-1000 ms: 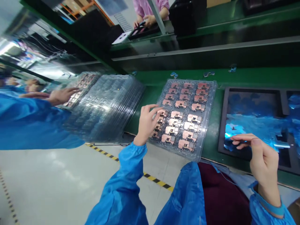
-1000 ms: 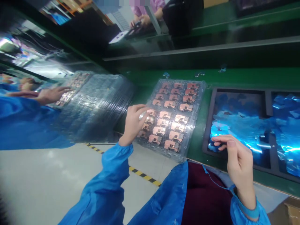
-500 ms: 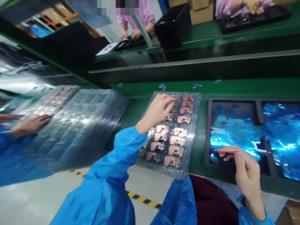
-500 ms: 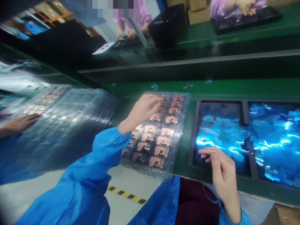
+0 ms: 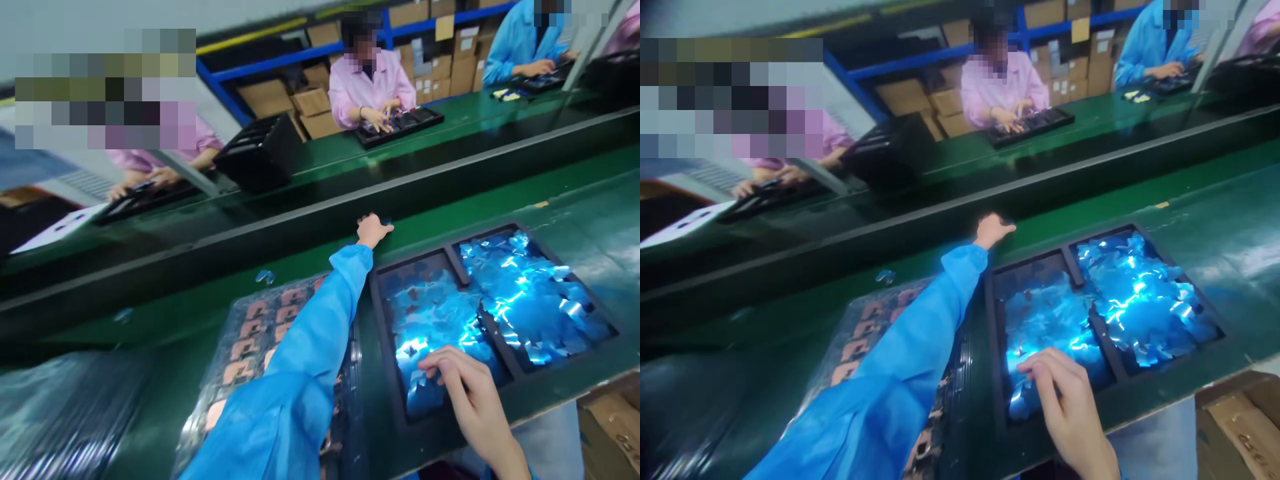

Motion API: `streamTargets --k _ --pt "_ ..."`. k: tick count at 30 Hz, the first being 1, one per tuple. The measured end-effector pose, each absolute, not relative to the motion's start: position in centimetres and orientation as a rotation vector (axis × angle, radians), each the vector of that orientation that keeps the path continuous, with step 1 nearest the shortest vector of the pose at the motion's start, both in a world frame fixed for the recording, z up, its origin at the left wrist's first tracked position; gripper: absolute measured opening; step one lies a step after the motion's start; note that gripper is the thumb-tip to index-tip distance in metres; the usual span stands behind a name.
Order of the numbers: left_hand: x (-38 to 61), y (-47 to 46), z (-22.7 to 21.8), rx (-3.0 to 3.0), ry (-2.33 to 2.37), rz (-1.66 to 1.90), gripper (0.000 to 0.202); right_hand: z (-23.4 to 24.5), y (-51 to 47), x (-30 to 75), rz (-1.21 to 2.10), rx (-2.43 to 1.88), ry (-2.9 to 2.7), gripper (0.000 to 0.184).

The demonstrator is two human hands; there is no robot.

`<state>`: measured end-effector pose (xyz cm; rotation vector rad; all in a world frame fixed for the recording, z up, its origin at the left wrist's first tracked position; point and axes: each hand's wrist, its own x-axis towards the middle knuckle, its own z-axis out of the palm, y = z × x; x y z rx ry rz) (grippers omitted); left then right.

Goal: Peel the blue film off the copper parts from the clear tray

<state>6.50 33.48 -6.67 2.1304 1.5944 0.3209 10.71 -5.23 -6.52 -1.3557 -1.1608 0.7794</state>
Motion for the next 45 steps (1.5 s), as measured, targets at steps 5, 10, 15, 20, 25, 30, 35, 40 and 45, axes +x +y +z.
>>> streamTargets --k 5,10,15,20,25,30,35,40,45 --pt "5.7 31.2 -3.6 2.006 1.386 0.417 0.031 -6.8 -5.2 10.6 0.736 -1.329 -1.153 0.04" --pt "0.6 22.1 0.1 1.854 1.088 0.594 0.017 -5.9 -4.8 11.3 0.58 -1.304 -1.114 0.024" --pt "-5.1 9.7 3.8 1.672 0.765 0.49 0.019 -3.6 -3.8 10.9 0.549 -1.264 -1.077 0.029" --pt "-6.6 2.1 4.4 1.58 0.971 0.858 0.039 -3.7 -4.4 9.8 0.795 -1.221 -0.965 0.018" --pt "-5.3 -2.3 0.1 1.117 1.05 1.149 0.02 -5.2 -6.2 8.6 1.118 -1.085 -0.903 0.027" --pt "-5.4 -4.2 -2.3 1.203 1.161 1.198 0.017 -4.5 -6.8 9.0 0.862 -1.198 -1.146 0.032" --pt "-6.2 -4.7 -1.9 1.393 1.1 1.06 0.017 -3.5 -6.0 9.9 0.775 -1.183 -1.322 0.003" --pt "-6.1 -4.6 -2.0 1.501 1.141 1.073 0.015 -4.4 -5.9 9.4 0.725 -1.241 -1.291 0.014" --pt "-6.1 -4.5 -2.2 1.4 1.169 1.025 0.018 -4.8 -5.7 9.7 0.79 -1.265 -1.304 0.018"
